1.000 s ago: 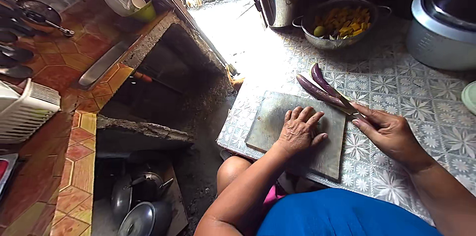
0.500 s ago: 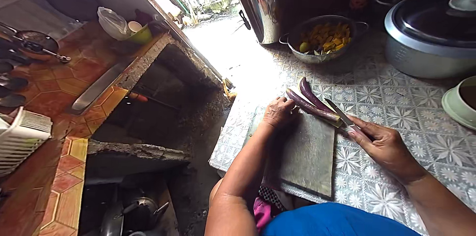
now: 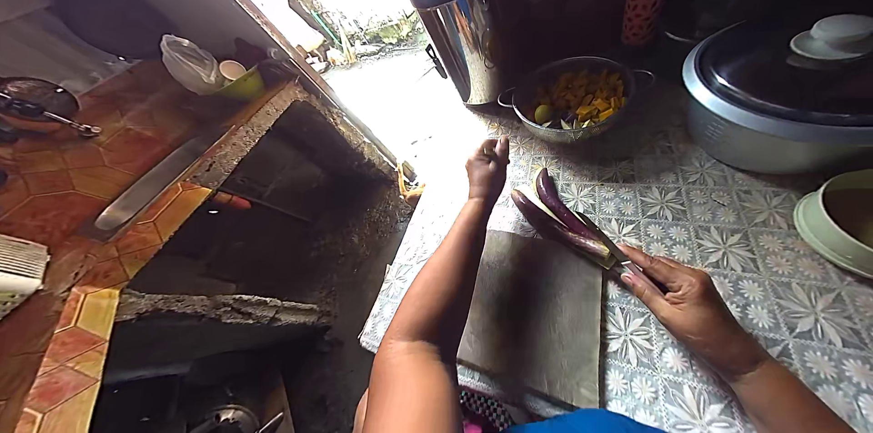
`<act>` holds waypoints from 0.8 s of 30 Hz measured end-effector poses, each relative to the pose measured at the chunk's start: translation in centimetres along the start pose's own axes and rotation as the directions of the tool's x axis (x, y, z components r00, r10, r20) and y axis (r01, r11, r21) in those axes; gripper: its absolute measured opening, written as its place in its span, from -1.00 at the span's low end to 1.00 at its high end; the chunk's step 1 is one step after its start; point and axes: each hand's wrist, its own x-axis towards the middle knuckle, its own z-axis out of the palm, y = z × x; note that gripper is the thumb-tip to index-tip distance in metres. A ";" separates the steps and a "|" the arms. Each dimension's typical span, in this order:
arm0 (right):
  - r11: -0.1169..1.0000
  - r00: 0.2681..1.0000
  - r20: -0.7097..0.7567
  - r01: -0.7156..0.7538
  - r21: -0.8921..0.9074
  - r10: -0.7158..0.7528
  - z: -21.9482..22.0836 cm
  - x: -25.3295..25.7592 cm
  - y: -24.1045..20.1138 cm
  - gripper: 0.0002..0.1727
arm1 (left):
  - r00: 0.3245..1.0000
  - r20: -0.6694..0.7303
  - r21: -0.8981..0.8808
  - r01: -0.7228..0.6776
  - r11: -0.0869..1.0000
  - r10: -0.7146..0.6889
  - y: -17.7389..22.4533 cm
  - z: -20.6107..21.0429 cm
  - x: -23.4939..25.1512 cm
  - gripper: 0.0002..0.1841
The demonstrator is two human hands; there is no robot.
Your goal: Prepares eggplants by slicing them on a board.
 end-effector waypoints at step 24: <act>0.986 0.985 -0.105 -0.129 0.105 0.140 -1.4 0.5 -0.2 -0.54 | 0.808 0.581 0.261 -0.299 0.918 0.098 5.3 0.7 0.2 -0.71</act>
